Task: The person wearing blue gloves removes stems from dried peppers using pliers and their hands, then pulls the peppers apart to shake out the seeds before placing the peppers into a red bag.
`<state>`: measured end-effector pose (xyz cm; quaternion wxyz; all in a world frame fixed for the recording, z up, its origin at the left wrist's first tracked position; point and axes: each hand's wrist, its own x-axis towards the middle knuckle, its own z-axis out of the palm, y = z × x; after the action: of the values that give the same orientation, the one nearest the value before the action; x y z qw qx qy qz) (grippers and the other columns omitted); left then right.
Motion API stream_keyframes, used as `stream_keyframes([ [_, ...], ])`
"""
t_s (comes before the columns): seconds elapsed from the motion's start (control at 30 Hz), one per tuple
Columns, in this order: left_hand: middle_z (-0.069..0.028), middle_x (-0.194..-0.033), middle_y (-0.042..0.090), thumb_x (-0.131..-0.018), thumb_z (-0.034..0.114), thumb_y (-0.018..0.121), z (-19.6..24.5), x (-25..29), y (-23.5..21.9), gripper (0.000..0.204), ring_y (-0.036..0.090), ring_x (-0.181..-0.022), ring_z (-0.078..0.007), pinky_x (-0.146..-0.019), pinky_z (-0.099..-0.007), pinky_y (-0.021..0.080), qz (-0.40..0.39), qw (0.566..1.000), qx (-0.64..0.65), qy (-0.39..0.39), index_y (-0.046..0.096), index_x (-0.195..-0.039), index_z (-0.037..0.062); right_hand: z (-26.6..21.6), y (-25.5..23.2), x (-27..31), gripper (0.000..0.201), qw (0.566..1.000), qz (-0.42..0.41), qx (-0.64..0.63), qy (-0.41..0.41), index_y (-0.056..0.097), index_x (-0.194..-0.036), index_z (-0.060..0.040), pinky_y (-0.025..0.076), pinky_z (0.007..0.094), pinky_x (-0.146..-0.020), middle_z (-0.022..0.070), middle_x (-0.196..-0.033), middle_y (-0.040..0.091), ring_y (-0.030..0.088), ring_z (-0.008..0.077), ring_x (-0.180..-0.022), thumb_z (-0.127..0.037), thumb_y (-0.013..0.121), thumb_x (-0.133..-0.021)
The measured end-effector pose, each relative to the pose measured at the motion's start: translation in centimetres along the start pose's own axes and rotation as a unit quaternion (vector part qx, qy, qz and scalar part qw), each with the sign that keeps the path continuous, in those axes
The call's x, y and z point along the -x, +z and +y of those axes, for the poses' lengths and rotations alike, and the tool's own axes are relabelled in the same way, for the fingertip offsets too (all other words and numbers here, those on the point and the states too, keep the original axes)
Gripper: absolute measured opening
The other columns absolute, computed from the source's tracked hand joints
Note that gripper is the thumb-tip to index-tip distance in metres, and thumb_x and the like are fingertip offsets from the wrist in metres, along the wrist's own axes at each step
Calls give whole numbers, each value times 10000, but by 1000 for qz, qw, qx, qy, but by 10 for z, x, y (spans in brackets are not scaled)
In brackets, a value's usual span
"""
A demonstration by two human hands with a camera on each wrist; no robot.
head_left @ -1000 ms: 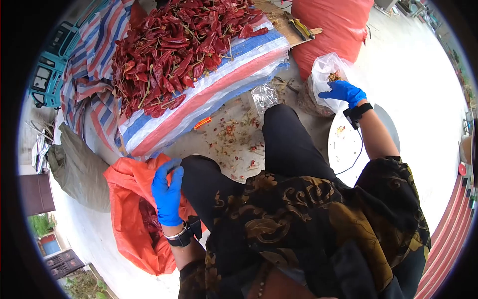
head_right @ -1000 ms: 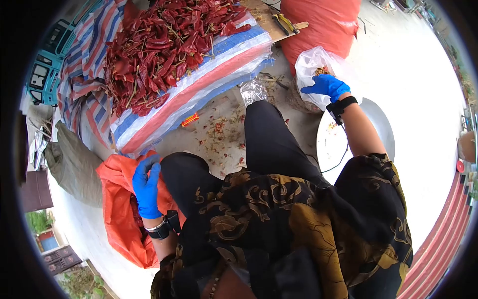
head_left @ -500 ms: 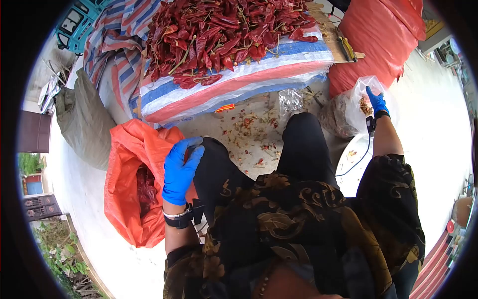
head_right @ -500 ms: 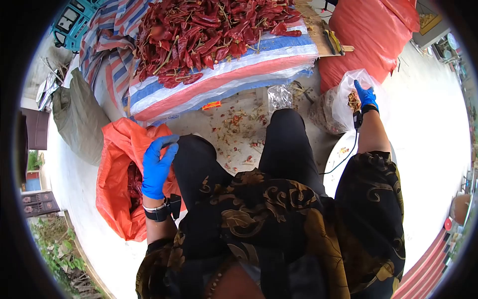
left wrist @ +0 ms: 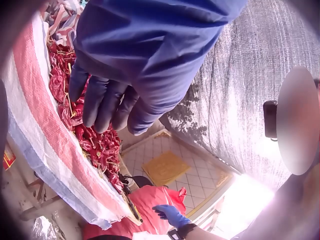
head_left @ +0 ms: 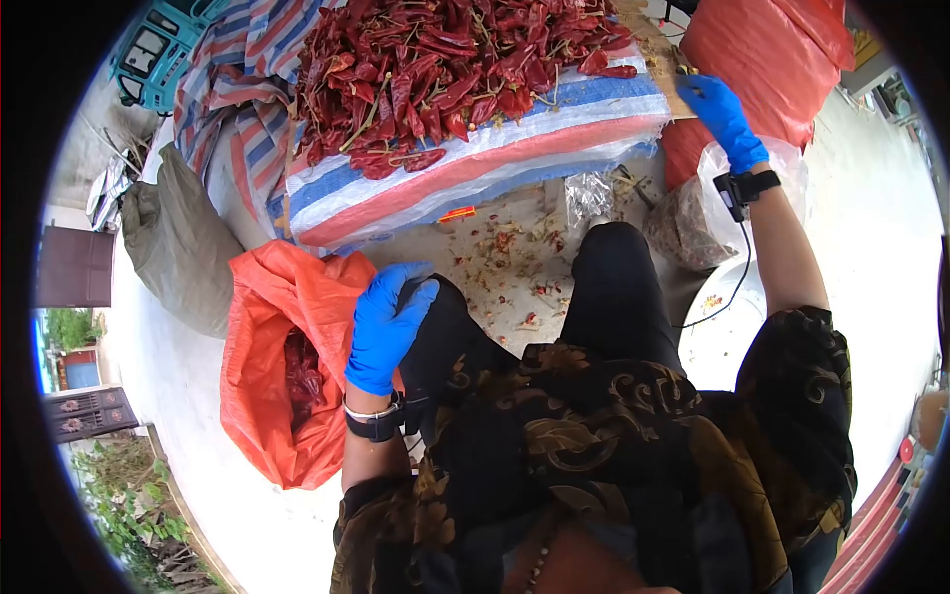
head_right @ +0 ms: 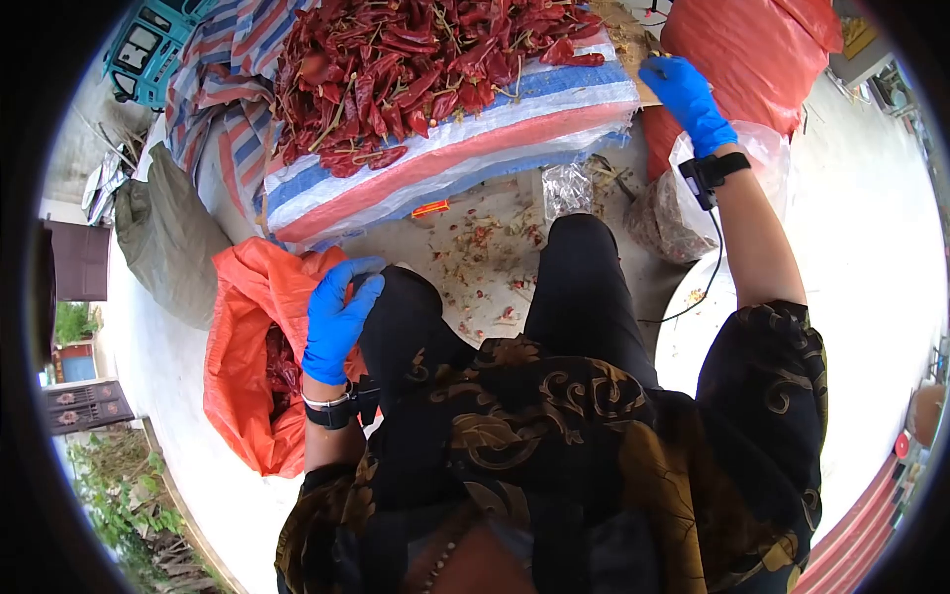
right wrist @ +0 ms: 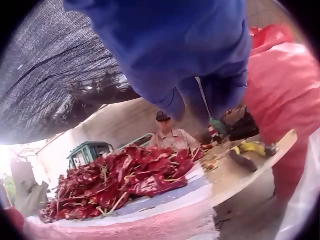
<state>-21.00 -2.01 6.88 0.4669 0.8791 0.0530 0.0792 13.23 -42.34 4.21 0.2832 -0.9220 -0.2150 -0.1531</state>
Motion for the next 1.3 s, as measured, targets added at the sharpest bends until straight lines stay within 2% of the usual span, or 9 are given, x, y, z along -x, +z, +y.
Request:
stream_keyframes([
  [0.17, -90, -911, 612, -771, 67, 638, 11, 2, -6, 222, 591, -852, -160, -759, -260, 461, 8, 1000, -11, 3, 591, -983, 20, -104, 91, 6, 359, 966, -133, 29, -219, 603, -1085, -174, 378, 422, -920, 186, -1150, 521, 462, 393, -1077, -387, 553, -800],
  [0.3, -95, -938, 616, -770, 49, 628, 11, 11, -14, 221, 590, -869, -167, -789, -262, 453, 19, 1000, -25, -1, 588, -984, 10, -118, 151, -5, 408, 970, -162, 42, -175, 554, -1168, -211, 357, 407, -951, 237, -1280, 393, 441, 380, -1123, -401, 548, -807],
  [0.37, -96, -945, 617, -770, 42, 624, 13, 15, -17, 220, 589, -873, -170, -797, -262, 451, 19, 1000, -15, -3, 587, -984, 6, -124, 156, -6, 325, 983, -131, 94, -88, 618, -1045, -138, 425, 442, -842, 187, -1044, 572, 530, 365, -974, -330, 507, -807],
  [0.5, -100, -944, 621, -771, 30, 614, 5, 22, -20, 209, 589, -877, -168, -793, -262, 454, 26, 999, 9, -39, 588, -977, -1, -98, 173, -17, 223, 980, -101, 113, -129, 650, -833, -83, 480, 430, -700, 177, -823, 623, 605, 336, -744, -230, 488, -794],
  [0.73, -96, -942, 623, -772, 30, 612, 16, 22, -16, 199, 594, -868, -164, -780, -260, 461, 26, 1000, -5, 1, 591, -968, 0, -72, 139, -14, 241, 989, -134, -20, -56, 595, -946, -5, 453, 401, -710, 196, -874, 604, 569, 365, -802, -192, 515, -817],
  [0.8, -95, -943, 624, -773, 33, 614, 18, 22, -14, 200, 594, -869, -163, -778, -259, 461, 28, 1000, -5, 4, 592, -969, 2, -65, 136, -13, 257, 988, -65, -141, -27, 591, -992, 16, 447, 345, -752, 168, -915, 618, 585, 300, -845, -178, 521, -838],
  [0.93, -94, -943, 624, -772, 43, 620, 19, 26, -13, 207, 594, -869, -162, -776, -260, 459, 24, 1000, 7, 6, 592, -974, 8, -63, 120, -16, 281, 954, -99, -273, 74, 582, -1070, 0, 434, 281, -793, 112, -994, 617, 578, 195, -901, -166, 522, -850],
  [1.13, -90, -933, 625, -767, 38, 619, 25, 31, -15, 216, 593, -872, -168, -781, -263, 458, 26, 999, -23, 3, 591, -979, 12, -60, 105, -23, 295, 896, -85, -434, 43, 555, -1123, -19, 439, 272, -841, 117, -1084, 576, 567, 177, -946, -82, 488, -843],
  [1.3, -92, -936, 625, -767, 36, 617, 31, 33, -16, 212, 592, -878, -173, -784, -266, 457, 32, 999, -22, 0, 592, -976, 11, -65, 92, -24, 323, 924, -90, -372, 3, 535, -1142, -14, 451, 262, -841, 135, -1083, 564, 558, 178, -975, -8, 437, -834],
])
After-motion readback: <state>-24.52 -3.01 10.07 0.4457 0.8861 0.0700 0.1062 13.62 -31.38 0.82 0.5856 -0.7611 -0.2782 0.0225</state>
